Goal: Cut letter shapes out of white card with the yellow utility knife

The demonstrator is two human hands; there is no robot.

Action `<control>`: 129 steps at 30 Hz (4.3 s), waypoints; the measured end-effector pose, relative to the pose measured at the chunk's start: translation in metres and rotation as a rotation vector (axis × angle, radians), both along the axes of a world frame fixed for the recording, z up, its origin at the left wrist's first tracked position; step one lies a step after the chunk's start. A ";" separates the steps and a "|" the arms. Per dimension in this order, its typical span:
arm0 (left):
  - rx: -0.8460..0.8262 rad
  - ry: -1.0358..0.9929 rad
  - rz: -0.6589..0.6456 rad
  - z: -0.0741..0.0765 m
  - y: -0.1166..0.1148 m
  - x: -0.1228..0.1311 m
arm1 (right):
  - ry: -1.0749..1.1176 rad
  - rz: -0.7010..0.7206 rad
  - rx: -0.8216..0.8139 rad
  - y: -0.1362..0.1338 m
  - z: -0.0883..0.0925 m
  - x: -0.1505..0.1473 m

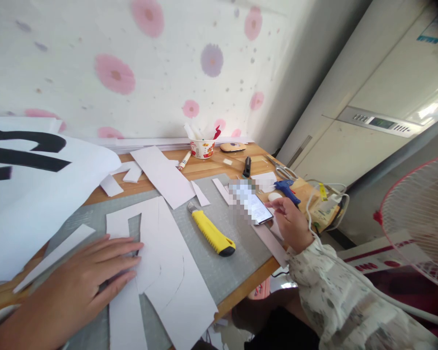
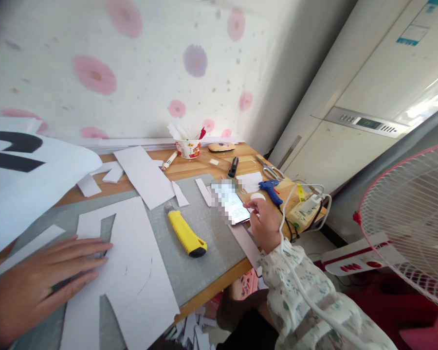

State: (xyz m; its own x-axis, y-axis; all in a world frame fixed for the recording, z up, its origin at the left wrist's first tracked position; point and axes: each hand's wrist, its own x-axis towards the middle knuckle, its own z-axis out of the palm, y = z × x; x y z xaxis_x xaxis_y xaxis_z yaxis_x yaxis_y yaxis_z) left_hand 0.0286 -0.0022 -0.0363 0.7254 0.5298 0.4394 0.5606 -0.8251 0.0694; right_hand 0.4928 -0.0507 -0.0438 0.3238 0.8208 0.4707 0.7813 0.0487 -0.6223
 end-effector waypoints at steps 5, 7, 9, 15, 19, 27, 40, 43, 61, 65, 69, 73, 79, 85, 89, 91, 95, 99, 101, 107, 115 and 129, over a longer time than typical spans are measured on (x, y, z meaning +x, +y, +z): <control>0.024 -0.010 -0.004 0.002 -0.001 0.000 | 0.001 0.006 0.002 0.000 -0.001 0.000; 0.022 0.000 -0.007 0.002 0.000 0.001 | 0.000 0.008 0.002 0.000 -0.001 0.001; 0.022 0.000 -0.014 0.003 0.000 0.001 | -0.001 0.013 0.001 0.000 -0.001 0.001; -0.003 -0.001 0.004 0.002 0.000 0.001 | -0.004 0.037 -0.016 -0.001 -0.003 0.000; 0.006 0.013 0.003 0.003 -0.001 0.000 | -0.004 0.035 -0.019 0.000 -0.002 -0.002; 0.044 -0.025 -0.015 0.005 -0.001 0.002 | -0.025 0.067 -0.062 -0.002 0.003 -0.006; -0.031 -0.039 0.042 0.009 -0.006 0.007 | -0.285 0.125 -0.139 0.001 0.013 -0.016; -0.032 -0.024 0.041 0.008 -0.007 0.006 | -0.326 0.126 -0.146 0.006 0.016 -0.020; -0.129 -0.023 0.247 0.018 -0.006 0.007 | -0.275 0.174 0.094 0.010 0.028 -0.067; -0.202 0.003 0.320 0.023 -0.004 0.008 | -0.346 0.491 0.166 -0.014 0.035 -0.122; -0.260 0.014 0.339 0.026 -0.002 0.007 | -0.421 0.852 0.112 -0.041 0.035 -0.172; -0.285 0.031 0.306 0.026 -0.003 0.008 | -0.478 1.034 -0.093 -0.057 0.030 -0.193; -0.331 0.047 0.194 0.027 -0.009 0.015 | -0.527 1.139 -0.241 -0.061 0.020 -0.188; -0.327 0.073 0.163 0.031 -0.019 0.023 | -0.576 1.123 -0.234 -0.065 0.020 -0.189; -0.336 0.115 0.211 0.033 -0.028 0.030 | -0.450 1.023 -0.019 -0.051 0.022 -0.178; -0.342 0.137 0.221 0.034 -0.032 0.033 | -0.437 0.845 0.073 -0.037 0.022 -0.167; -0.347 0.155 0.245 0.034 -0.037 0.037 | -0.504 0.605 0.108 -0.019 0.023 -0.152; -0.339 0.161 0.254 0.033 -0.040 0.039 | -0.617 0.568 0.006 -0.022 0.024 -0.161; -0.344 0.156 0.257 0.033 -0.040 0.038 | -0.657 0.543 -0.069 -0.024 0.023 -0.166; -0.356 0.106 0.223 0.032 -0.038 0.036 | -0.669 0.478 -0.229 -0.014 0.020 -0.164; -0.384 0.099 0.227 0.035 -0.040 0.039 | -0.679 0.409 -0.306 -0.010 0.018 -0.161; -0.393 0.067 0.231 0.035 -0.039 0.040 | -0.589 0.486 -0.167 -0.021 0.028 -0.167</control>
